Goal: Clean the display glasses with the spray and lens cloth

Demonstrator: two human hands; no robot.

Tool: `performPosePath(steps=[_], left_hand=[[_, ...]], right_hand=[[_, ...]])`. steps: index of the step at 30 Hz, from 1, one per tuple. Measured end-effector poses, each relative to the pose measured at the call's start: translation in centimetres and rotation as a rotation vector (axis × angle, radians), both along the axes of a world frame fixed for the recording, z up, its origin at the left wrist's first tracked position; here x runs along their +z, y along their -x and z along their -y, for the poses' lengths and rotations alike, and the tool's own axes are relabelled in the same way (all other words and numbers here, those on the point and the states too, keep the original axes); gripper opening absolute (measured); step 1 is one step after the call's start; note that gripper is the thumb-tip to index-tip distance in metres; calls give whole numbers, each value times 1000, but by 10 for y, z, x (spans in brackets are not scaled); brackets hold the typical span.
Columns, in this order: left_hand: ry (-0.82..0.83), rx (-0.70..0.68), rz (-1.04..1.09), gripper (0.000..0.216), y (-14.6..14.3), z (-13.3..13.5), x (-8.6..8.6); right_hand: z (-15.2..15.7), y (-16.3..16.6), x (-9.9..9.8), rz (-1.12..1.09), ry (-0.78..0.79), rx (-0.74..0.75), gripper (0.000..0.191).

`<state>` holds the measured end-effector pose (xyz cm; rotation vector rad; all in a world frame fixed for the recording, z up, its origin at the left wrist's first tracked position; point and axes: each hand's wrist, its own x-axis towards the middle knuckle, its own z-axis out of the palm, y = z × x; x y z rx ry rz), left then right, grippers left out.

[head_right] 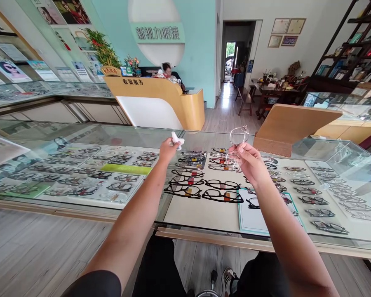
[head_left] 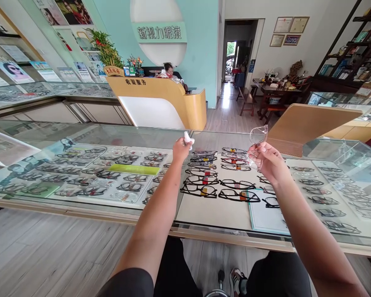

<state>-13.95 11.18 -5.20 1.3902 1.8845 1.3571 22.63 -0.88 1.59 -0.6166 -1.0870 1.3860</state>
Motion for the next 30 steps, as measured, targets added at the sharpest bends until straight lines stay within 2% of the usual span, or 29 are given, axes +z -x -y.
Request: performPosePath(steps=[4, 6, 7, 9, 10, 13, 16, 21, 26, 30], left_hand=[[-145, 25, 152, 38, -9, 3, 21], [-179, -31, 262, 36, -21, 11, 35], [-183, -85, 332, 35, -28, 17, 42], [-170, -287, 690, 35, -45, 31, 54], [-148, -376, 798, 35, -54, 39, 59], [-68, -604, 972, 32, -80, 62, 68], [-18, -737, 999, 29, -100, 77, 68], [13, -816, 909, 20, -124, 92, 64], [-9, -723, 871, 52, -134, 97, 61], [-43, -637, 726, 50, -133, 96, 54]], right_hand=[[1, 1, 1, 11, 3, -13, 29], [1, 2, 1, 12, -1, -7, 29], [1, 2, 1, 9, -3, -2, 29], [1, 4, 0, -7, -10, 10, 29], [1, 4, 0, -13, -12, 15, 29], [1, 5, -2, -10, -24, 18, 28], [2, 5, -3, -2, -40, 28, 29], [6, 10, -4, 25, -29, 52, 30], [7, 21, -9, 61, 6, 92, 31], [6, 28, -16, 110, 38, 107, 32]])
